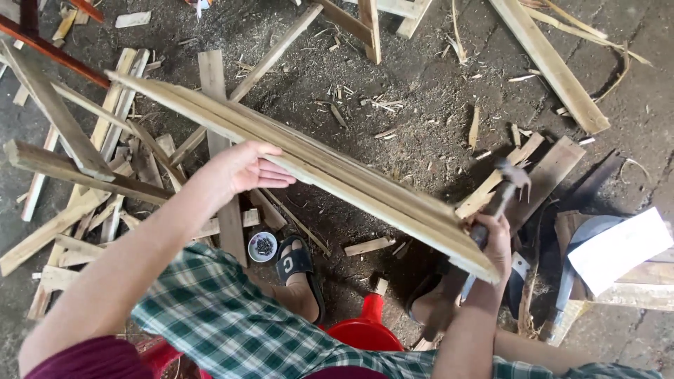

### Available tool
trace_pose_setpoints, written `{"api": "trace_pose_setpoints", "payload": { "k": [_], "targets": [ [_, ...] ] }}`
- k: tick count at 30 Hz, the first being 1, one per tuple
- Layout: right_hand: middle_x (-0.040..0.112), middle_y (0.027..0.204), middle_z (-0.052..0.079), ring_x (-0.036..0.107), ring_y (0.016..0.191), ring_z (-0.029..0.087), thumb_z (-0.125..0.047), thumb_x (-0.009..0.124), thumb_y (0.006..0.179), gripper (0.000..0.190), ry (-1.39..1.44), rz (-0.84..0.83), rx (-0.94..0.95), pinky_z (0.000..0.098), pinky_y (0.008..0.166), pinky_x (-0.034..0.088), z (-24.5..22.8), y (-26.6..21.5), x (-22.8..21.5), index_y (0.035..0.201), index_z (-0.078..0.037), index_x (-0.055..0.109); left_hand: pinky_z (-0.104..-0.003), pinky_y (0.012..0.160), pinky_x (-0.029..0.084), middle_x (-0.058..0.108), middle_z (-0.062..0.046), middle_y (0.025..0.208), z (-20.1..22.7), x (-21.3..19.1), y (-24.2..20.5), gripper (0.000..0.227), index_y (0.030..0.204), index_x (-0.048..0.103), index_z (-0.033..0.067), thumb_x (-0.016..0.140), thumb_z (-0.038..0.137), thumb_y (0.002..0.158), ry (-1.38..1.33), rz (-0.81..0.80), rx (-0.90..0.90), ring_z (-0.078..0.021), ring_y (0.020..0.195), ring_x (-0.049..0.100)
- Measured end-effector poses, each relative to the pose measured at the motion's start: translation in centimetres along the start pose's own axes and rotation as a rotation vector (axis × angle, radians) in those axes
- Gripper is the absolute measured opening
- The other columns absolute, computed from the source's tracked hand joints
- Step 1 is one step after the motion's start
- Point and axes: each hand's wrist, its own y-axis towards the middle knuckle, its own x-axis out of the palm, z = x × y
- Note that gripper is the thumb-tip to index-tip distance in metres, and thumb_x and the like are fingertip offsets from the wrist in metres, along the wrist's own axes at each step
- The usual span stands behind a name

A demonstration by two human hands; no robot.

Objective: Assembling a wooden panel by hammering nails into several wooden planks.

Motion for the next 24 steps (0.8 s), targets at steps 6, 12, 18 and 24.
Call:
{"api": "trace_pose_setpoints", "payload": {
  "k": [6, 12, 18, 24],
  "targets": [
    [0.054, 0.056, 0.024, 0.055, 0.051, 0.029, 0.008, 0.07, 0.066, 0.018, -0.28, -0.12, 0.004, 0.0455, 0.043, 0.048, -4.4, -3.7, 5.8, 0.083, 0.008, 0.063, -0.061, 0.098, 0.05, 0.048, -0.049, 0.132, 1.9, -0.5, -1.7, 0.052, 0.141, 0.038, -0.0148, 0.053, 0.008, 0.097, 0.121, -0.03, -0.012, -0.056, 0.122, 0.054],
    [0.057, 0.074, 0.016, 0.07, 0.058, 0.031, -0.002, 0.08, 0.078, 0.044, -0.369, -0.266, 0.082, 0.0398, 0.053, 0.062, -3.3, -2.5, 10.2, 0.113, -0.006, 0.055, -0.062, 0.105, 0.046, 0.043, -0.041, 0.144, 1.1, -3.8, 4.4, 0.069, 0.147, 0.033, -0.0118, 0.059, 0.012, 0.089, 0.026, -0.05, 0.012, -0.0542, 0.132, 0.047],
    [0.064, 0.08, 0.031, 0.067, 0.074, 0.046, -0.021, 0.082, 0.083, 0.048, -0.963, -0.472, -0.353, 0.057, 0.066, 0.046, -5.3, -2.3, 17.8, 0.122, -0.003, 0.059, -0.07, 0.109, 0.038, 0.033, -0.036, 0.15, -1.0, -2.6, 7.9, 0.082, 0.154, 0.02, -0.0015, 0.067, 0.029, 0.094, -0.205, 0.062, 0.163, -0.0551, 0.133, 0.045],
    [0.065, 0.073, 0.027, 0.069, 0.067, 0.048, -0.018, 0.077, 0.091, 0.032, -1.068, -0.694, -0.784, 0.0522, 0.057, 0.052, -8.2, -2.0, 23.2, 0.116, -0.003, 0.064, -0.061, 0.119, -0.014, -0.011, -0.02, 0.169, -1.6, 3.0, 3.4, 0.101, 0.163, -0.001, 0.0158, 0.048, 0.067, 0.091, -0.491, 0.139, 0.223, -0.0377, 0.154, -0.011]
  ]
}}
